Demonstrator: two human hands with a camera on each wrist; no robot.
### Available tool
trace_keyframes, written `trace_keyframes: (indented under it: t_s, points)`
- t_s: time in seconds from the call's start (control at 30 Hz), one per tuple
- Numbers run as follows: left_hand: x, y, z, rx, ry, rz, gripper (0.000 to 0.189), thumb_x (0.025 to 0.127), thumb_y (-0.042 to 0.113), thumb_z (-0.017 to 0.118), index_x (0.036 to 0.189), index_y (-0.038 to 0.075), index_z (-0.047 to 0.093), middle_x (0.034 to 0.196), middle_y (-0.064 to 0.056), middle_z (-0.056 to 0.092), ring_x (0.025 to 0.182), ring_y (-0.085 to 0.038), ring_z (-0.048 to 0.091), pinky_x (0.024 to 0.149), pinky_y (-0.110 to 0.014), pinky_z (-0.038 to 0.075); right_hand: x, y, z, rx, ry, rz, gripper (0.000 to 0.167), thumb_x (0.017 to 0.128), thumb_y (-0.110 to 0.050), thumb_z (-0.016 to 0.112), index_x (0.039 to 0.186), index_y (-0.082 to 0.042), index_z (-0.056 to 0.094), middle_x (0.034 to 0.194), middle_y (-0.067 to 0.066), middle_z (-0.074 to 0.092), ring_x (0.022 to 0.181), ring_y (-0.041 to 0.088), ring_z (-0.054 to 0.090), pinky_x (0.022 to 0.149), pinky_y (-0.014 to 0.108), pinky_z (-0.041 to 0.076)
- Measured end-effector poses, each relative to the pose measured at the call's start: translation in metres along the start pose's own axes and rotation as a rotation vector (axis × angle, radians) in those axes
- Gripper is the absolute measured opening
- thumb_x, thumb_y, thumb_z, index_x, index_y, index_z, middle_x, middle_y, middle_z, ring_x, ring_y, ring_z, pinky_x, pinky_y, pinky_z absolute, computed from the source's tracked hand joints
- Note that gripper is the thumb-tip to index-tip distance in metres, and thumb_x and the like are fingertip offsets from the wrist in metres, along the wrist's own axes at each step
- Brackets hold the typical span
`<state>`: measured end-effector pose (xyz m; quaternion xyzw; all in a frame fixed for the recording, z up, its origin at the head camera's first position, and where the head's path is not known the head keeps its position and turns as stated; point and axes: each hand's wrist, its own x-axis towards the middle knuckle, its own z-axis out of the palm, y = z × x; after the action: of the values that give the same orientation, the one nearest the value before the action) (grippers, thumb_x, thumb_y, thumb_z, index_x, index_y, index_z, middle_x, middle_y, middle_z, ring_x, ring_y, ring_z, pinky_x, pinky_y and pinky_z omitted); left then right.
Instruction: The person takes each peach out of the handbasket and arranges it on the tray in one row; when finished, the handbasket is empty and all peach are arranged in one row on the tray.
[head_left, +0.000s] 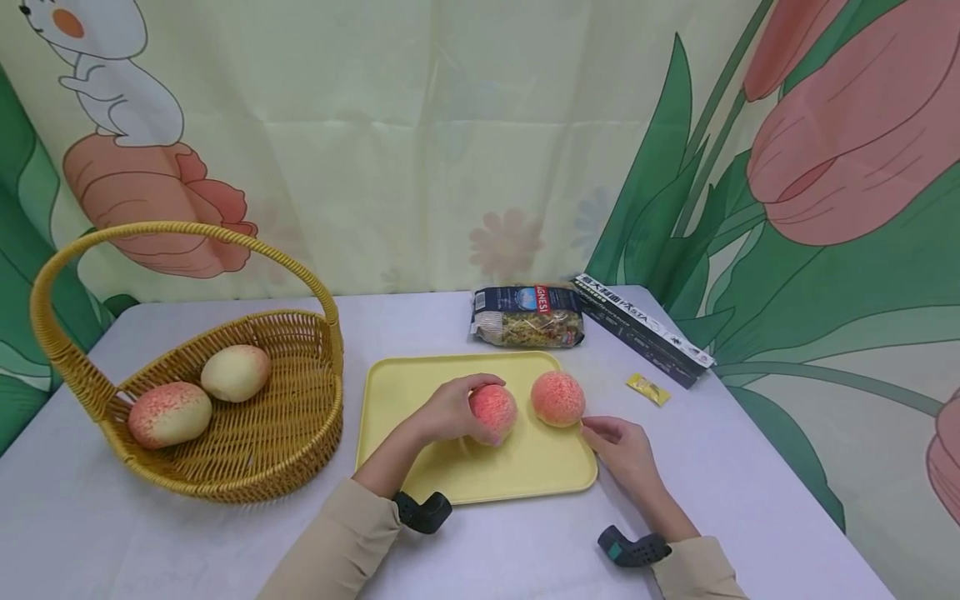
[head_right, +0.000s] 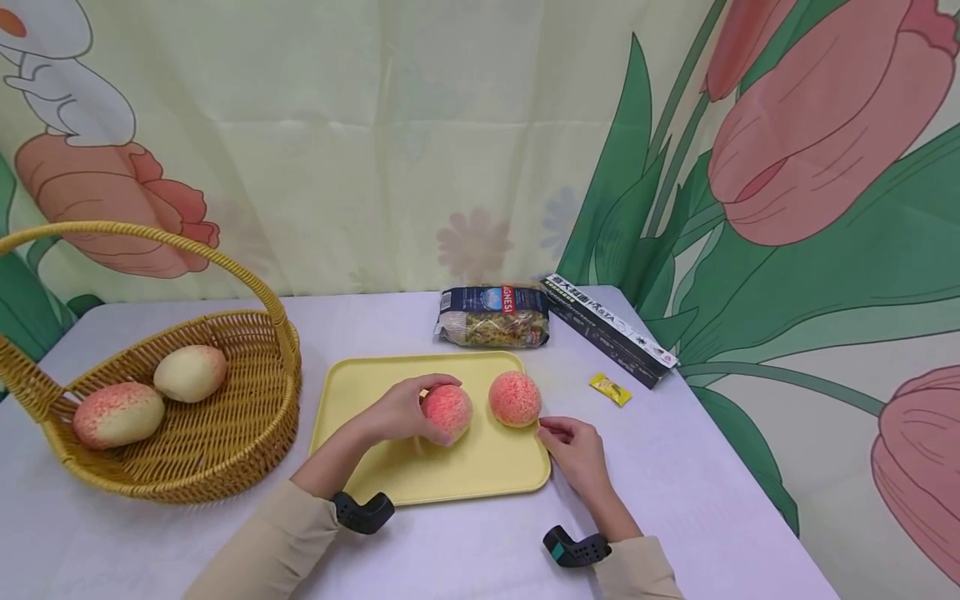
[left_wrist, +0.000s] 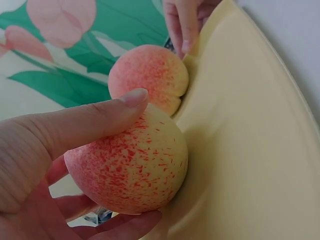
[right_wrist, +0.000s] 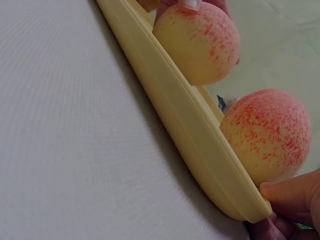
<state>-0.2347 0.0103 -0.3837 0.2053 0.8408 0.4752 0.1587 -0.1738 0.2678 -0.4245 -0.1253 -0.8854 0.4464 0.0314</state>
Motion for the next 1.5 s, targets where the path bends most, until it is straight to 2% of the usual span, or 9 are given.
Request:
trace_keyframes:
  t_s: [0.47, 0.8, 0.97, 1.07, 1.17, 1.33, 1.4, 1.5]
  points:
    - [0.015, 0.009, 0.01, -0.002, -0.037, -0.007, 0.072, 0.057, 0.013, 0.088, 0.122, 0.018, 0.056, 0.117, -0.002, 0.054, 0.101, -0.022, 0.051, 0.081, -0.036, 0.046, -0.001, -0.001, 0.0, -0.002, -0.003, 0.0, 0.027, 0.089, -0.016, 0.06, 0.111, 0.0, 0.062, 0.105, 0.014, 0.063, 0.098, 0.026, 0.058, 0.083, 0.038, 0.048]
    - [0.018, 0.012, 0.011, 0.025, -0.06, 0.0, 0.074, 0.057, 0.014, 0.088, 0.123, 0.019, 0.054, 0.119, -0.002, 0.053, 0.103, -0.022, 0.051, 0.084, -0.037, 0.045, 0.0, 0.001, 0.001, 0.001, -0.012, -0.015, 0.027, 0.089, -0.016, 0.06, 0.11, 0.0, 0.062, 0.105, 0.015, 0.063, 0.098, 0.027, 0.058, 0.083, 0.038, 0.048]
    - [0.016, 0.016, 0.008, 0.034, -0.068, 0.041, 0.081, 0.06, 0.013, 0.086, 0.132, 0.014, 0.048, 0.127, -0.007, 0.048, 0.112, -0.026, 0.046, 0.088, -0.041, 0.043, 0.001, 0.002, -0.001, -0.006, -0.019, -0.008, 0.029, 0.089, -0.018, 0.06, 0.112, 0.0, 0.062, 0.106, 0.015, 0.063, 0.099, 0.026, 0.058, 0.082, 0.036, 0.048]
    - [0.008, 0.021, -0.003, 0.047, -0.048, 0.084, 0.083, 0.062, 0.012, 0.085, 0.135, 0.013, 0.045, 0.134, -0.01, 0.043, 0.119, -0.031, 0.041, 0.092, -0.043, 0.04, 0.002, 0.001, -0.002, -0.005, -0.02, -0.006, 0.029, 0.089, -0.019, 0.06, 0.112, 0.0, 0.062, 0.107, 0.015, 0.063, 0.1, 0.027, 0.058, 0.083, 0.036, 0.048]
    - [-0.004, 0.028, -0.022, 0.042, 0.001, 0.108, 0.081, 0.063, 0.01, 0.084, 0.135, 0.013, 0.046, 0.136, -0.009, 0.042, 0.119, -0.036, 0.041, 0.09, -0.043, 0.042, 0.001, 0.001, -0.003, -0.012, -0.023, -0.007, 0.03, 0.09, -0.019, 0.06, 0.112, 0.0, 0.062, 0.107, 0.015, 0.063, 0.1, 0.028, 0.057, 0.083, 0.038, 0.048]
    - [-0.025, 0.038, -0.056, 0.05, 0.075, 0.105, 0.078, 0.065, 0.011, 0.084, 0.134, 0.013, 0.047, 0.137, -0.009, 0.041, 0.117, -0.036, 0.043, 0.085, -0.043, 0.045, 0.0, 0.001, -0.005, -0.016, -0.023, 0.001, 0.03, 0.09, -0.019, 0.059, 0.113, 0.0, 0.061, 0.108, 0.015, 0.062, 0.101, 0.028, 0.057, 0.085, 0.039, 0.046]
    - [-0.034, 0.042, -0.068, 0.064, 0.074, 0.102, 0.076, 0.067, 0.013, 0.083, 0.134, 0.014, 0.047, 0.137, -0.009, 0.041, 0.118, -0.035, 0.043, 0.086, -0.044, 0.044, 0.0, 0.001, -0.005, -0.009, -0.025, 0.006, 0.03, 0.09, -0.019, 0.059, 0.113, 0.0, 0.061, 0.108, 0.016, 0.062, 0.1, 0.027, 0.057, 0.084, 0.039, 0.047]
    - [-0.051, 0.045, -0.09, 0.07, 0.032, 0.115, 0.071, 0.07, 0.014, 0.081, 0.133, 0.013, 0.048, 0.137, -0.008, 0.041, 0.119, -0.033, 0.041, 0.09, -0.047, 0.042, 0.0, 0.0, -0.004, -0.001, -0.032, 0.006, 0.031, 0.089, -0.02, 0.059, 0.112, 0.001, 0.061, 0.108, 0.016, 0.062, 0.098, 0.027, 0.058, 0.083, 0.038, 0.047]
